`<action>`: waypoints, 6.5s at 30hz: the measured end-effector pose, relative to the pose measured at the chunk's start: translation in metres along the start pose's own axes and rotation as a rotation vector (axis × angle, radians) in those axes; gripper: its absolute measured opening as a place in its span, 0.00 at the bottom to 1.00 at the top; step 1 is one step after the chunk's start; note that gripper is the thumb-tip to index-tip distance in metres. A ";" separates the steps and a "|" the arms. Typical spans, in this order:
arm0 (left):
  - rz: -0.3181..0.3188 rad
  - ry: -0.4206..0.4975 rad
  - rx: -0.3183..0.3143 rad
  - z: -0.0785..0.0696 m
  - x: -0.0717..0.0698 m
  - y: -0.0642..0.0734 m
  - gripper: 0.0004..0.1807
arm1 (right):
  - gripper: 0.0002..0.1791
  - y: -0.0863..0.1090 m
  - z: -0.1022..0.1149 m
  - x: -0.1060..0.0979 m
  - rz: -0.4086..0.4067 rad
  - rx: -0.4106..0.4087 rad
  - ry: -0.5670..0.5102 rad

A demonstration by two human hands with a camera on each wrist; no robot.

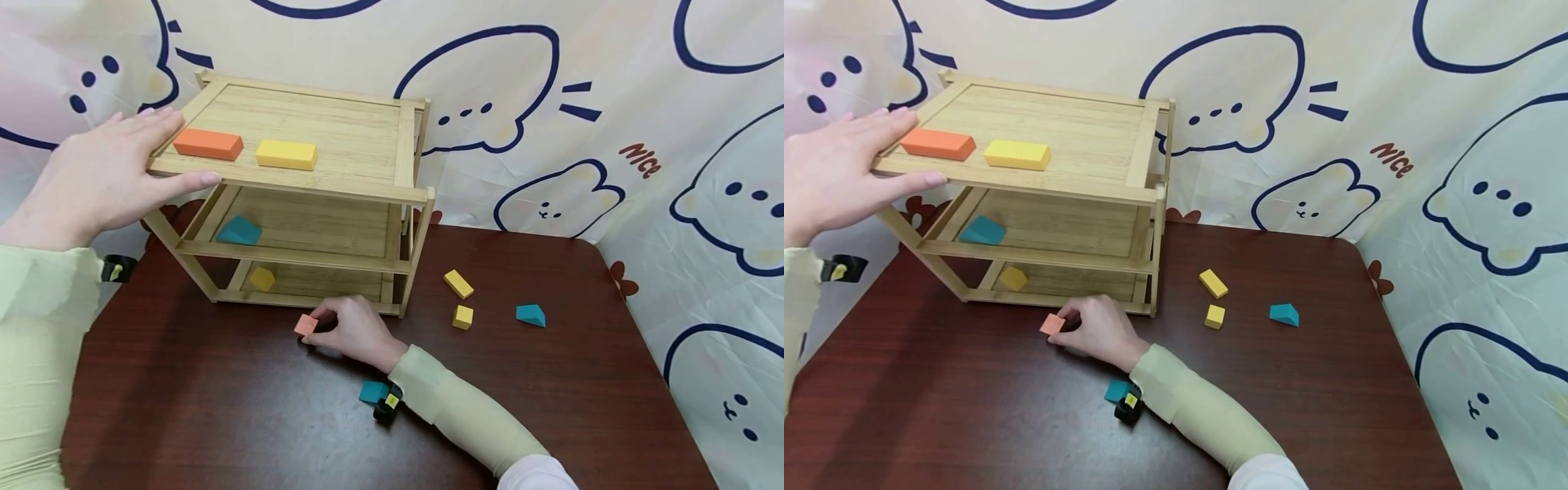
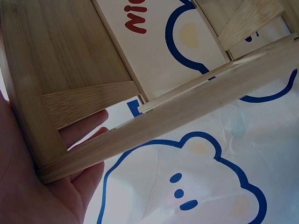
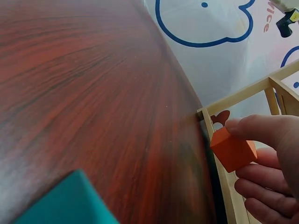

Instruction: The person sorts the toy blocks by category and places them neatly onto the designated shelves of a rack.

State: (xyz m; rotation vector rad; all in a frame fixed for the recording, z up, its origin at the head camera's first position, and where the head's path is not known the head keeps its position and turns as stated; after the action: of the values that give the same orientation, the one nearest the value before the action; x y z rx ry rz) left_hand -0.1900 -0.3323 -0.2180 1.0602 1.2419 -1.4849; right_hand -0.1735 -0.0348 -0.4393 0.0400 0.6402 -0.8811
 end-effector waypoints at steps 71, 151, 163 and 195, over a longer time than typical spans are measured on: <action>-0.001 0.013 -0.025 0.000 0.000 0.000 0.55 | 0.15 -0.073 -0.009 0.024 -0.260 0.260 -0.054; -0.048 0.032 0.009 -0.001 -0.004 0.001 0.52 | 0.26 0.053 0.037 -0.080 -0.137 -0.053 -0.033; -0.042 0.040 0.003 -0.001 -0.001 0.005 0.53 | 0.29 0.083 0.035 -0.090 -0.095 0.017 -0.021; -0.046 0.029 0.008 0.002 0.000 0.004 0.53 | 0.30 0.128 0.011 -0.043 0.251 0.118 0.133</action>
State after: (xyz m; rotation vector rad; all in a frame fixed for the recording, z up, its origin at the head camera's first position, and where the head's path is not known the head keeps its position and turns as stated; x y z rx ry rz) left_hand -0.1864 -0.3342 -0.2186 1.0687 1.2892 -1.5153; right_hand -0.0942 0.0749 -0.4356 0.2811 0.6898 -0.6758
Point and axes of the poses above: each hand's wrist, its own y-axis away from the middle knuckle, its own x-axis out of the palm, z = x × y, the point moved 2 cm from there along -y, towards the middle knuckle, and after that the axes turned 15 degrees about -y, right-handed, at the moved point
